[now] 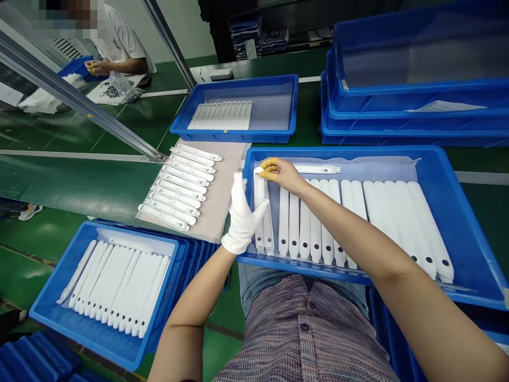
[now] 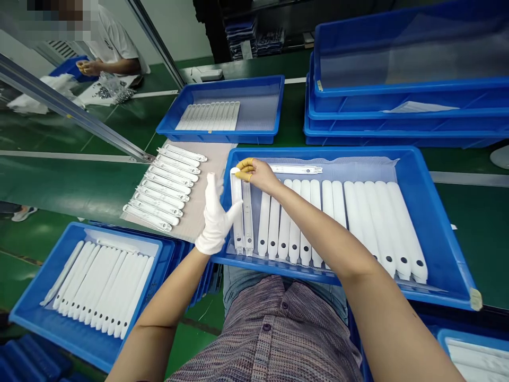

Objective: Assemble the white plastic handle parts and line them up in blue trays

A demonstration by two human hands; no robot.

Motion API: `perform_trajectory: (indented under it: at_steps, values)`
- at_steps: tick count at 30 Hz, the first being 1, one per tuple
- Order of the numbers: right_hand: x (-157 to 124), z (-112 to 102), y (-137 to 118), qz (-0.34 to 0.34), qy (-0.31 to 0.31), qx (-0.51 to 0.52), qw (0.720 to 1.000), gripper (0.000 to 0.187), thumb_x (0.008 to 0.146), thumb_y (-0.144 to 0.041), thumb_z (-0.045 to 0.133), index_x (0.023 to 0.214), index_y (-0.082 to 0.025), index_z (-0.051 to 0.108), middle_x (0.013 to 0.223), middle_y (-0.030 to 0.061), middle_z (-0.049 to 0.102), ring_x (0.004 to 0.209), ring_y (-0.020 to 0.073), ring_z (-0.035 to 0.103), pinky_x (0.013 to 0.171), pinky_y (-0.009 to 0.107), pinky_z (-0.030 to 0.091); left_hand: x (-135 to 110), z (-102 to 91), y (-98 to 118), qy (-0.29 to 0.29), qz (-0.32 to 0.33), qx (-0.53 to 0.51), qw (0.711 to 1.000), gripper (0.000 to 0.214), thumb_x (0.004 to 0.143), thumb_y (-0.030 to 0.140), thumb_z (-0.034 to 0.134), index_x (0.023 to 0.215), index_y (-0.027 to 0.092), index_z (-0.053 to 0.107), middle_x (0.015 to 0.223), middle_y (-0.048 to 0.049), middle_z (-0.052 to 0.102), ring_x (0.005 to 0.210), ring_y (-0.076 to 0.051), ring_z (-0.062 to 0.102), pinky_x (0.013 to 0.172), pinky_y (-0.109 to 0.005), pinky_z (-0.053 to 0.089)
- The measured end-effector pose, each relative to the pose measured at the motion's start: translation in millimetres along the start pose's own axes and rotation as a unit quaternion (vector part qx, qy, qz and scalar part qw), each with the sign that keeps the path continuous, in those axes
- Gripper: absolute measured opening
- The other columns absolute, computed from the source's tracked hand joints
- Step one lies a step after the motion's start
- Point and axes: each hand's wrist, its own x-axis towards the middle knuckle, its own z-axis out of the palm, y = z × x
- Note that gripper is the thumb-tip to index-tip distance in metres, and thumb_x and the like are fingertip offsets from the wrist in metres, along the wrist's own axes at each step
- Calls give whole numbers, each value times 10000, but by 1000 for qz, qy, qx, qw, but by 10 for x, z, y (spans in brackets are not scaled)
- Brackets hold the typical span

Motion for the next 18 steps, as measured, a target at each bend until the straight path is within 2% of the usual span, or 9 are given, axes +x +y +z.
perform_trajectory:
  at_steps: [2, 4, 5, 7, 9, 11, 13, 16, 18]
  values:
    - [-246, -71, -155, -45, -11, 77, 996, 282, 764, -331, 823, 976, -199, 692, 920, 19, 732, 834, 153, 691, 805, 311, 599, 82, -33, 44, -91, -53, -176, 979, 691, 971, 461, 620, 1516, 82, 427, 1504, -258, 579, 1340, -308, 636, 1125, -460, 529]
    - [-472, -148, -277, -65, -17, 112, 991, 306, 731, -341, 847, 950, -200, 687, 912, 19, 720, 804, 152, 686, 755, 311, 605, 136, -20, 103, -194, -112, -293, 930, 468, 961, 494, 622, 1250, 126, 616, 1134, -155, 768, 985, -248, 762, 921, -401, 618]
    - [-571, -190, -318, -66, -20, 117, 991, 313, 729, -341, 849, 958, -201, 688, 918, 20, 720, 798, 152, 689, 746, 314, 609, 155, -6, 136, -223, -132, -322, 911, 395, 957, 516, 621, 1080, 142, 654, 942, -101, 769, 824, -211, 747, 822, -364, 621]
    - [-744, -285, -356, -68, -26, 119, 990, 345, 747, -347, 839, 1028, -207, 696, 990, 34, 740, 820, 160, 709, 779, 347, 626, 187, 13, 208, -241, -145, -342, 897, 402, 955, 554, 620, 841, 169, 623, 698, -23, 667, 630, -148, 644, 683, -302, 570]
    - [-900, -414, -334, -79, -24, 102, 991, 407, 780, -364, 822, 1141, -220, 702, 1135, 60, 751, 881, 176, 732, 871, 409, 632, 228, 0, 290, -255, -135, -352, 890, 408, 959, 565, 617, 843, 174, 638, 624, 14, 581, 572, -126, 564, 624, -282, 518]
    - [-1064, -595, -259, -85, -2, 64, 994, 443, 805, -397, 813, 1208, -241, 713, 1235, 75, 742, 928, 189, 739, 957, 463, 614, 284, -45, 389, -267, -133, -372, 879, 397, 972, 554, 607, 1023, 169, 685, 619, 29, 551, 556, -129, 531, 607, -290, 494]
    - [-1253, -844, -137, -69, 39, 28, 996, 424, 818, -461, 813, 1191, -269, 750, 1220, 77, 753, 939, 204, 739, 978, 492, 606, 350, -102, 504, -283, -135, -392, 865, 414, 972, 537, 615, 1136, 164, 691, 614, 38, 533, 546, -130, 510, 605, -298, 482]
    - [-1573, -1373, 124, -18, 122, 13, 992, 380, 849, -609, 770, 1062, -299, 819, 1138, 108, 780, 948, 244, 748, 951, 514, 602, 434, -143, 669, -313, -133, -398, 852, 390, 970, 528, 626, 1081, 165, 715, 592, 40, 515, 543, -126, 492, 613, -297, 468]
    - [-1790, -1813, 321, 8, 220, 12, 975, 412, 875, -672, 717, 921, -283, 845, 1101, 156, 791, 959, 253, 753, 963, 505, 569, 459, -120, 754, -332, -132, -400, 844, 395, 970, 529, 628, 1083, 161, 718, 580, 39, 511, 536, -125, 484, 600, -294, 454]
